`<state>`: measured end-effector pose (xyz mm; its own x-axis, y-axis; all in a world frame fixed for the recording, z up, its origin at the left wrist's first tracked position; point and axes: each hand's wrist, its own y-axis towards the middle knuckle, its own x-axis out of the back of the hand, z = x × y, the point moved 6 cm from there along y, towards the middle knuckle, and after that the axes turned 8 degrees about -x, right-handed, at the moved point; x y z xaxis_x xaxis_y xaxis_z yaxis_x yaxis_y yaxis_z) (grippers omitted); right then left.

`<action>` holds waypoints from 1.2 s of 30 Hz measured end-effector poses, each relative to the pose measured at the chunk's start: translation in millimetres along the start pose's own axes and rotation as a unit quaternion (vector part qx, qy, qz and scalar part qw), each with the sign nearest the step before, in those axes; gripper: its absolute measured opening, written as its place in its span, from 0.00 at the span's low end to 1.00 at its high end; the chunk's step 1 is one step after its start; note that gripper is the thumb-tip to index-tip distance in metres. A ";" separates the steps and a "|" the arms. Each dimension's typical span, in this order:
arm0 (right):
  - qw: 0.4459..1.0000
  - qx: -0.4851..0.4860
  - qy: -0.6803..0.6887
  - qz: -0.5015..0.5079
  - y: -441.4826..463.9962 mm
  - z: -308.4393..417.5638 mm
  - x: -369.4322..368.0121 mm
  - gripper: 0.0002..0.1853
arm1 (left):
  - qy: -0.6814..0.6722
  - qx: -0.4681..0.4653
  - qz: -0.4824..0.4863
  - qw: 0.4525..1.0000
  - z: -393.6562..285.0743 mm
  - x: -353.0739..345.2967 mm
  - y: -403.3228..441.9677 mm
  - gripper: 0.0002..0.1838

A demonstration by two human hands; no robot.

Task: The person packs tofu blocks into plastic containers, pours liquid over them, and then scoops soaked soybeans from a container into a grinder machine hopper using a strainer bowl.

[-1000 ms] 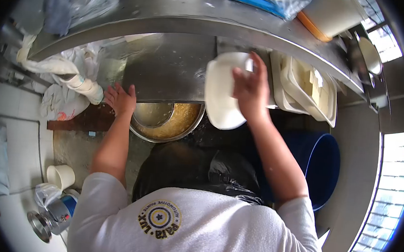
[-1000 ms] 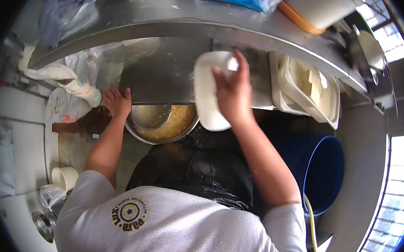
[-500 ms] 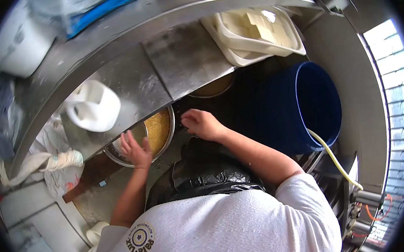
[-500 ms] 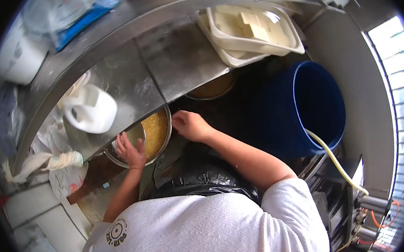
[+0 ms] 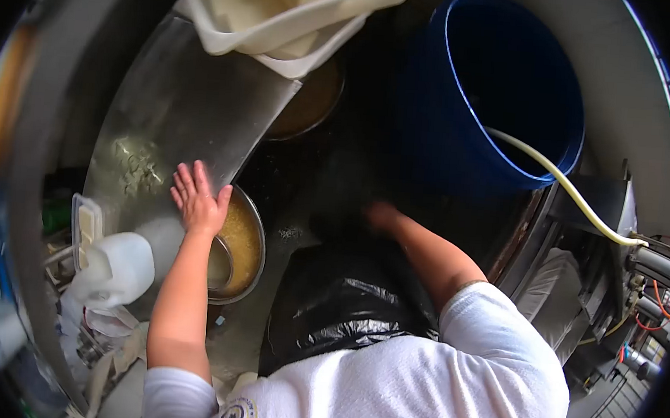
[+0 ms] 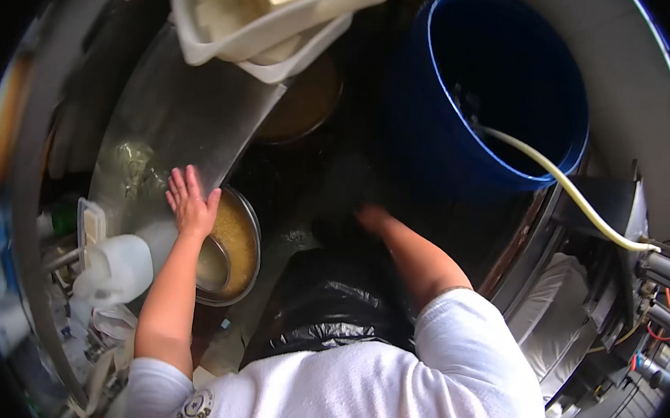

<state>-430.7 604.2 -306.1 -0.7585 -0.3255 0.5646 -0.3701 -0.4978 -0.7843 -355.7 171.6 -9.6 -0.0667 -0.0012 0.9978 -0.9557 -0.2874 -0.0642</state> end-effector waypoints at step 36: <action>0.526 -0.147 0.814 -0.198 421.7 3.2 76.1 0.19 | -0.140 -0.076 -0.037 0.987 6.1 -27.4 6.6 0.54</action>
<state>-642.7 366.9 -593.0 0.0438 0.9956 -0.0831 -0.5571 -0.0447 -0.8293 -358.4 164.0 -37.2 0.0667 -0.2555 0.9645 -0.9883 -0.1497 0.0287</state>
